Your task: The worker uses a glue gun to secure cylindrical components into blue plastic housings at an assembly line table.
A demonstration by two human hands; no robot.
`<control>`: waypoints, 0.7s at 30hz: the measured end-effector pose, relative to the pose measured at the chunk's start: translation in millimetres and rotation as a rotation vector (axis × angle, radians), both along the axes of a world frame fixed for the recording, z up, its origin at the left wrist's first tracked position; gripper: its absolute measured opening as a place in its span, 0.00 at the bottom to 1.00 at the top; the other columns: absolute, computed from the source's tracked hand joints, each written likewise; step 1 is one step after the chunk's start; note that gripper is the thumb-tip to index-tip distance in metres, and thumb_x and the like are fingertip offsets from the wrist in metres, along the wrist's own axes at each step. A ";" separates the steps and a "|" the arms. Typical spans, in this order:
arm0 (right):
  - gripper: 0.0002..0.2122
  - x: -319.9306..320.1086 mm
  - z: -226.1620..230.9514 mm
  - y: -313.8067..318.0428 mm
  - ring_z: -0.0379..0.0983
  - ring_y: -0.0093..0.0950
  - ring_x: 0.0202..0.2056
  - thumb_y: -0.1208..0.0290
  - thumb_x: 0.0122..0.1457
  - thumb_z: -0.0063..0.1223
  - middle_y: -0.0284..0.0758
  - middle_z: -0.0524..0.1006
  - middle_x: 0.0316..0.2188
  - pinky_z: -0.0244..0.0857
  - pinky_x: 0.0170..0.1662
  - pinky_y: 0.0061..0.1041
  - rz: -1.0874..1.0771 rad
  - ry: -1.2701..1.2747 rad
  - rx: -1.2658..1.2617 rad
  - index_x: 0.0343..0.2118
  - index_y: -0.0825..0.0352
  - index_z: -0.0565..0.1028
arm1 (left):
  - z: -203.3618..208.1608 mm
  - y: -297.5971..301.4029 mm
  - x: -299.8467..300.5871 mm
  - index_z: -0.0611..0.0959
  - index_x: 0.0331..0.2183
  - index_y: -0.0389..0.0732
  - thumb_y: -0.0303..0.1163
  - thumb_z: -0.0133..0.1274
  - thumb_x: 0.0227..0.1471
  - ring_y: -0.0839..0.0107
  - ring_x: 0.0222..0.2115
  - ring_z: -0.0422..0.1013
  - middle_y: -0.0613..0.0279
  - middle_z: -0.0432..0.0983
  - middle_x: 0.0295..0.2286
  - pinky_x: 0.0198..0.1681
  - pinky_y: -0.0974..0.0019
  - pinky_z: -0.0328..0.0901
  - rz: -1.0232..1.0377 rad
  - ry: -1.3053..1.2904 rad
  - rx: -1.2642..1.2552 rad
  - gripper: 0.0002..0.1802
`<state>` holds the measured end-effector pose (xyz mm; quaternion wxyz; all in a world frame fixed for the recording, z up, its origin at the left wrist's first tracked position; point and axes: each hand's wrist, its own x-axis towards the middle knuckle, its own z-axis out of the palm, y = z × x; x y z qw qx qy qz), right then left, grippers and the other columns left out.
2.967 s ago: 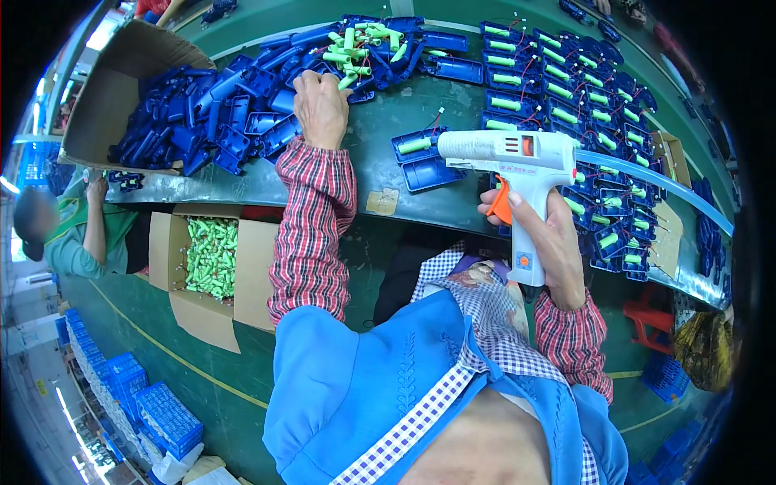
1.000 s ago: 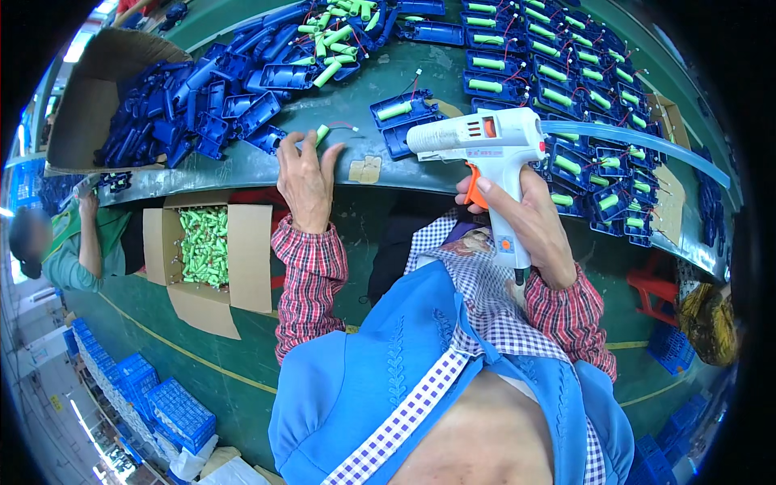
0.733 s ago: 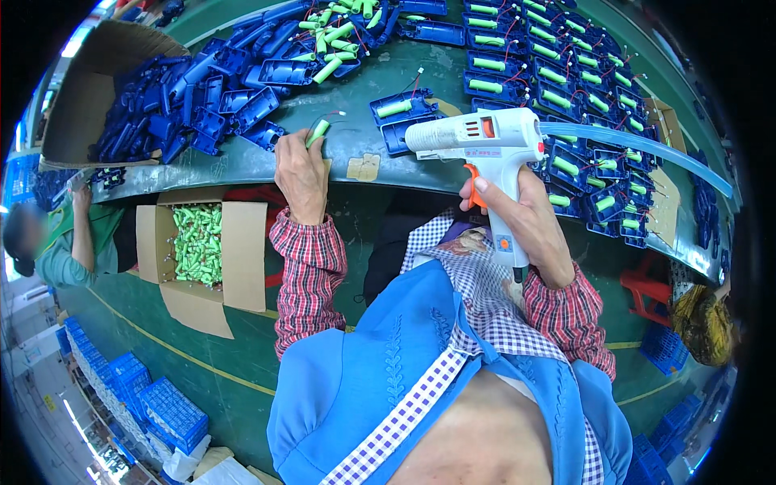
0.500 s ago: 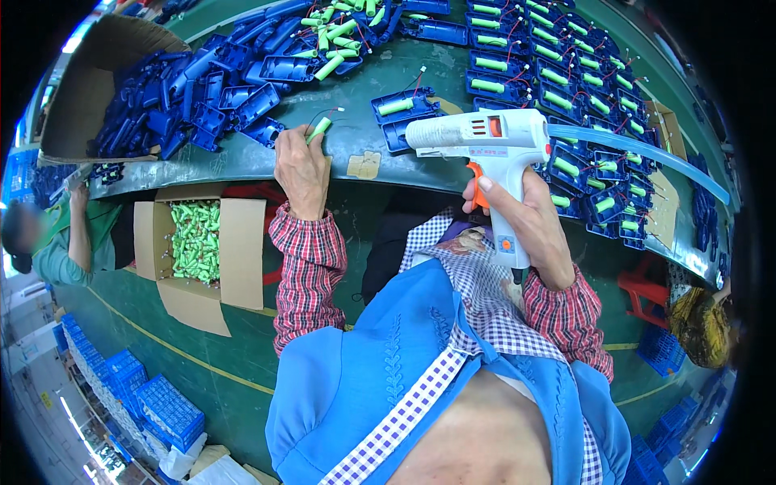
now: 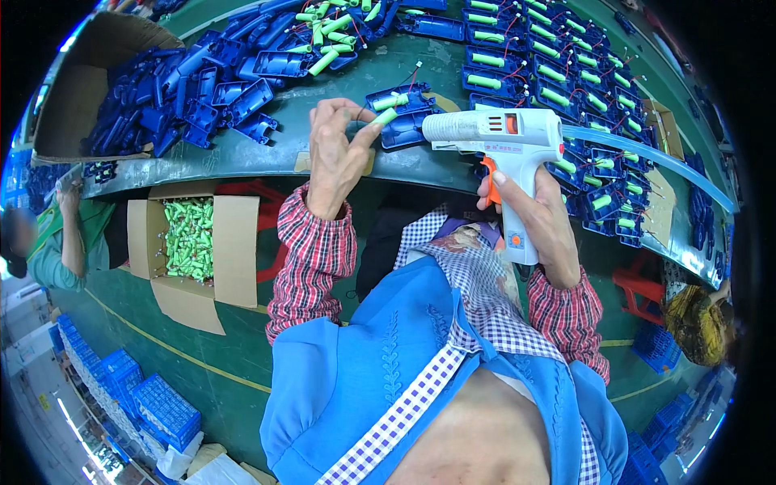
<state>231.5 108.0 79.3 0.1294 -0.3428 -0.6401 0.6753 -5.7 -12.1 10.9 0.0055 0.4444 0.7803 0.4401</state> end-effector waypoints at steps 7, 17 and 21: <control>0.16 5.6 4.7 -3.7 0.76 0.24 0.31 0.64 0.62 0.50 0.36 0.77 0.31 0.68 0.35 0.22 -0.038 -0.017 -0.014 0.44 0.73 0.69 | -8.9 20.3 6.5 0.84 0.30 0.37 0.27 0.63 0.41 0.58 0.39 0.65 0.54 0.71 0.36 0.44 0.60 0.61 -0.115 0.063 -0.080 0.10; 0.17 1.8 9.8 -1.9 0.75 0.23 0.32 0.64 0.62 0.50 0.36 0.77 0.31 0.68 0.36 0.21 -0.033 0.025 -0.018 0.45 0.74 0.69 | -8.0 26.8 16.4 0.83 0.30 0.35 0.25 0.62 0.41 0.57 0.39 0.64 0.53 0.69 0.35 0.42 0.60 0.62 -0.099 0.145 -0.148 0.10; 0.16 -4.4 -1.0 3.6 0.75 0.23 0.32 0.64 0.62 0.50 0.36 0.77 0.31 0.68 0.36 0.22 -0.018 0.048 0.024 0.45 0.73 0.69 | -10.4 27.2 16.8 0.82 0.30 0.34 0.24 0.61 0.41 0.55 0.39 0.66 0.51 0.69 0.35 0.43 0.59 0.63 -0.110 0.109 -0.113 0.09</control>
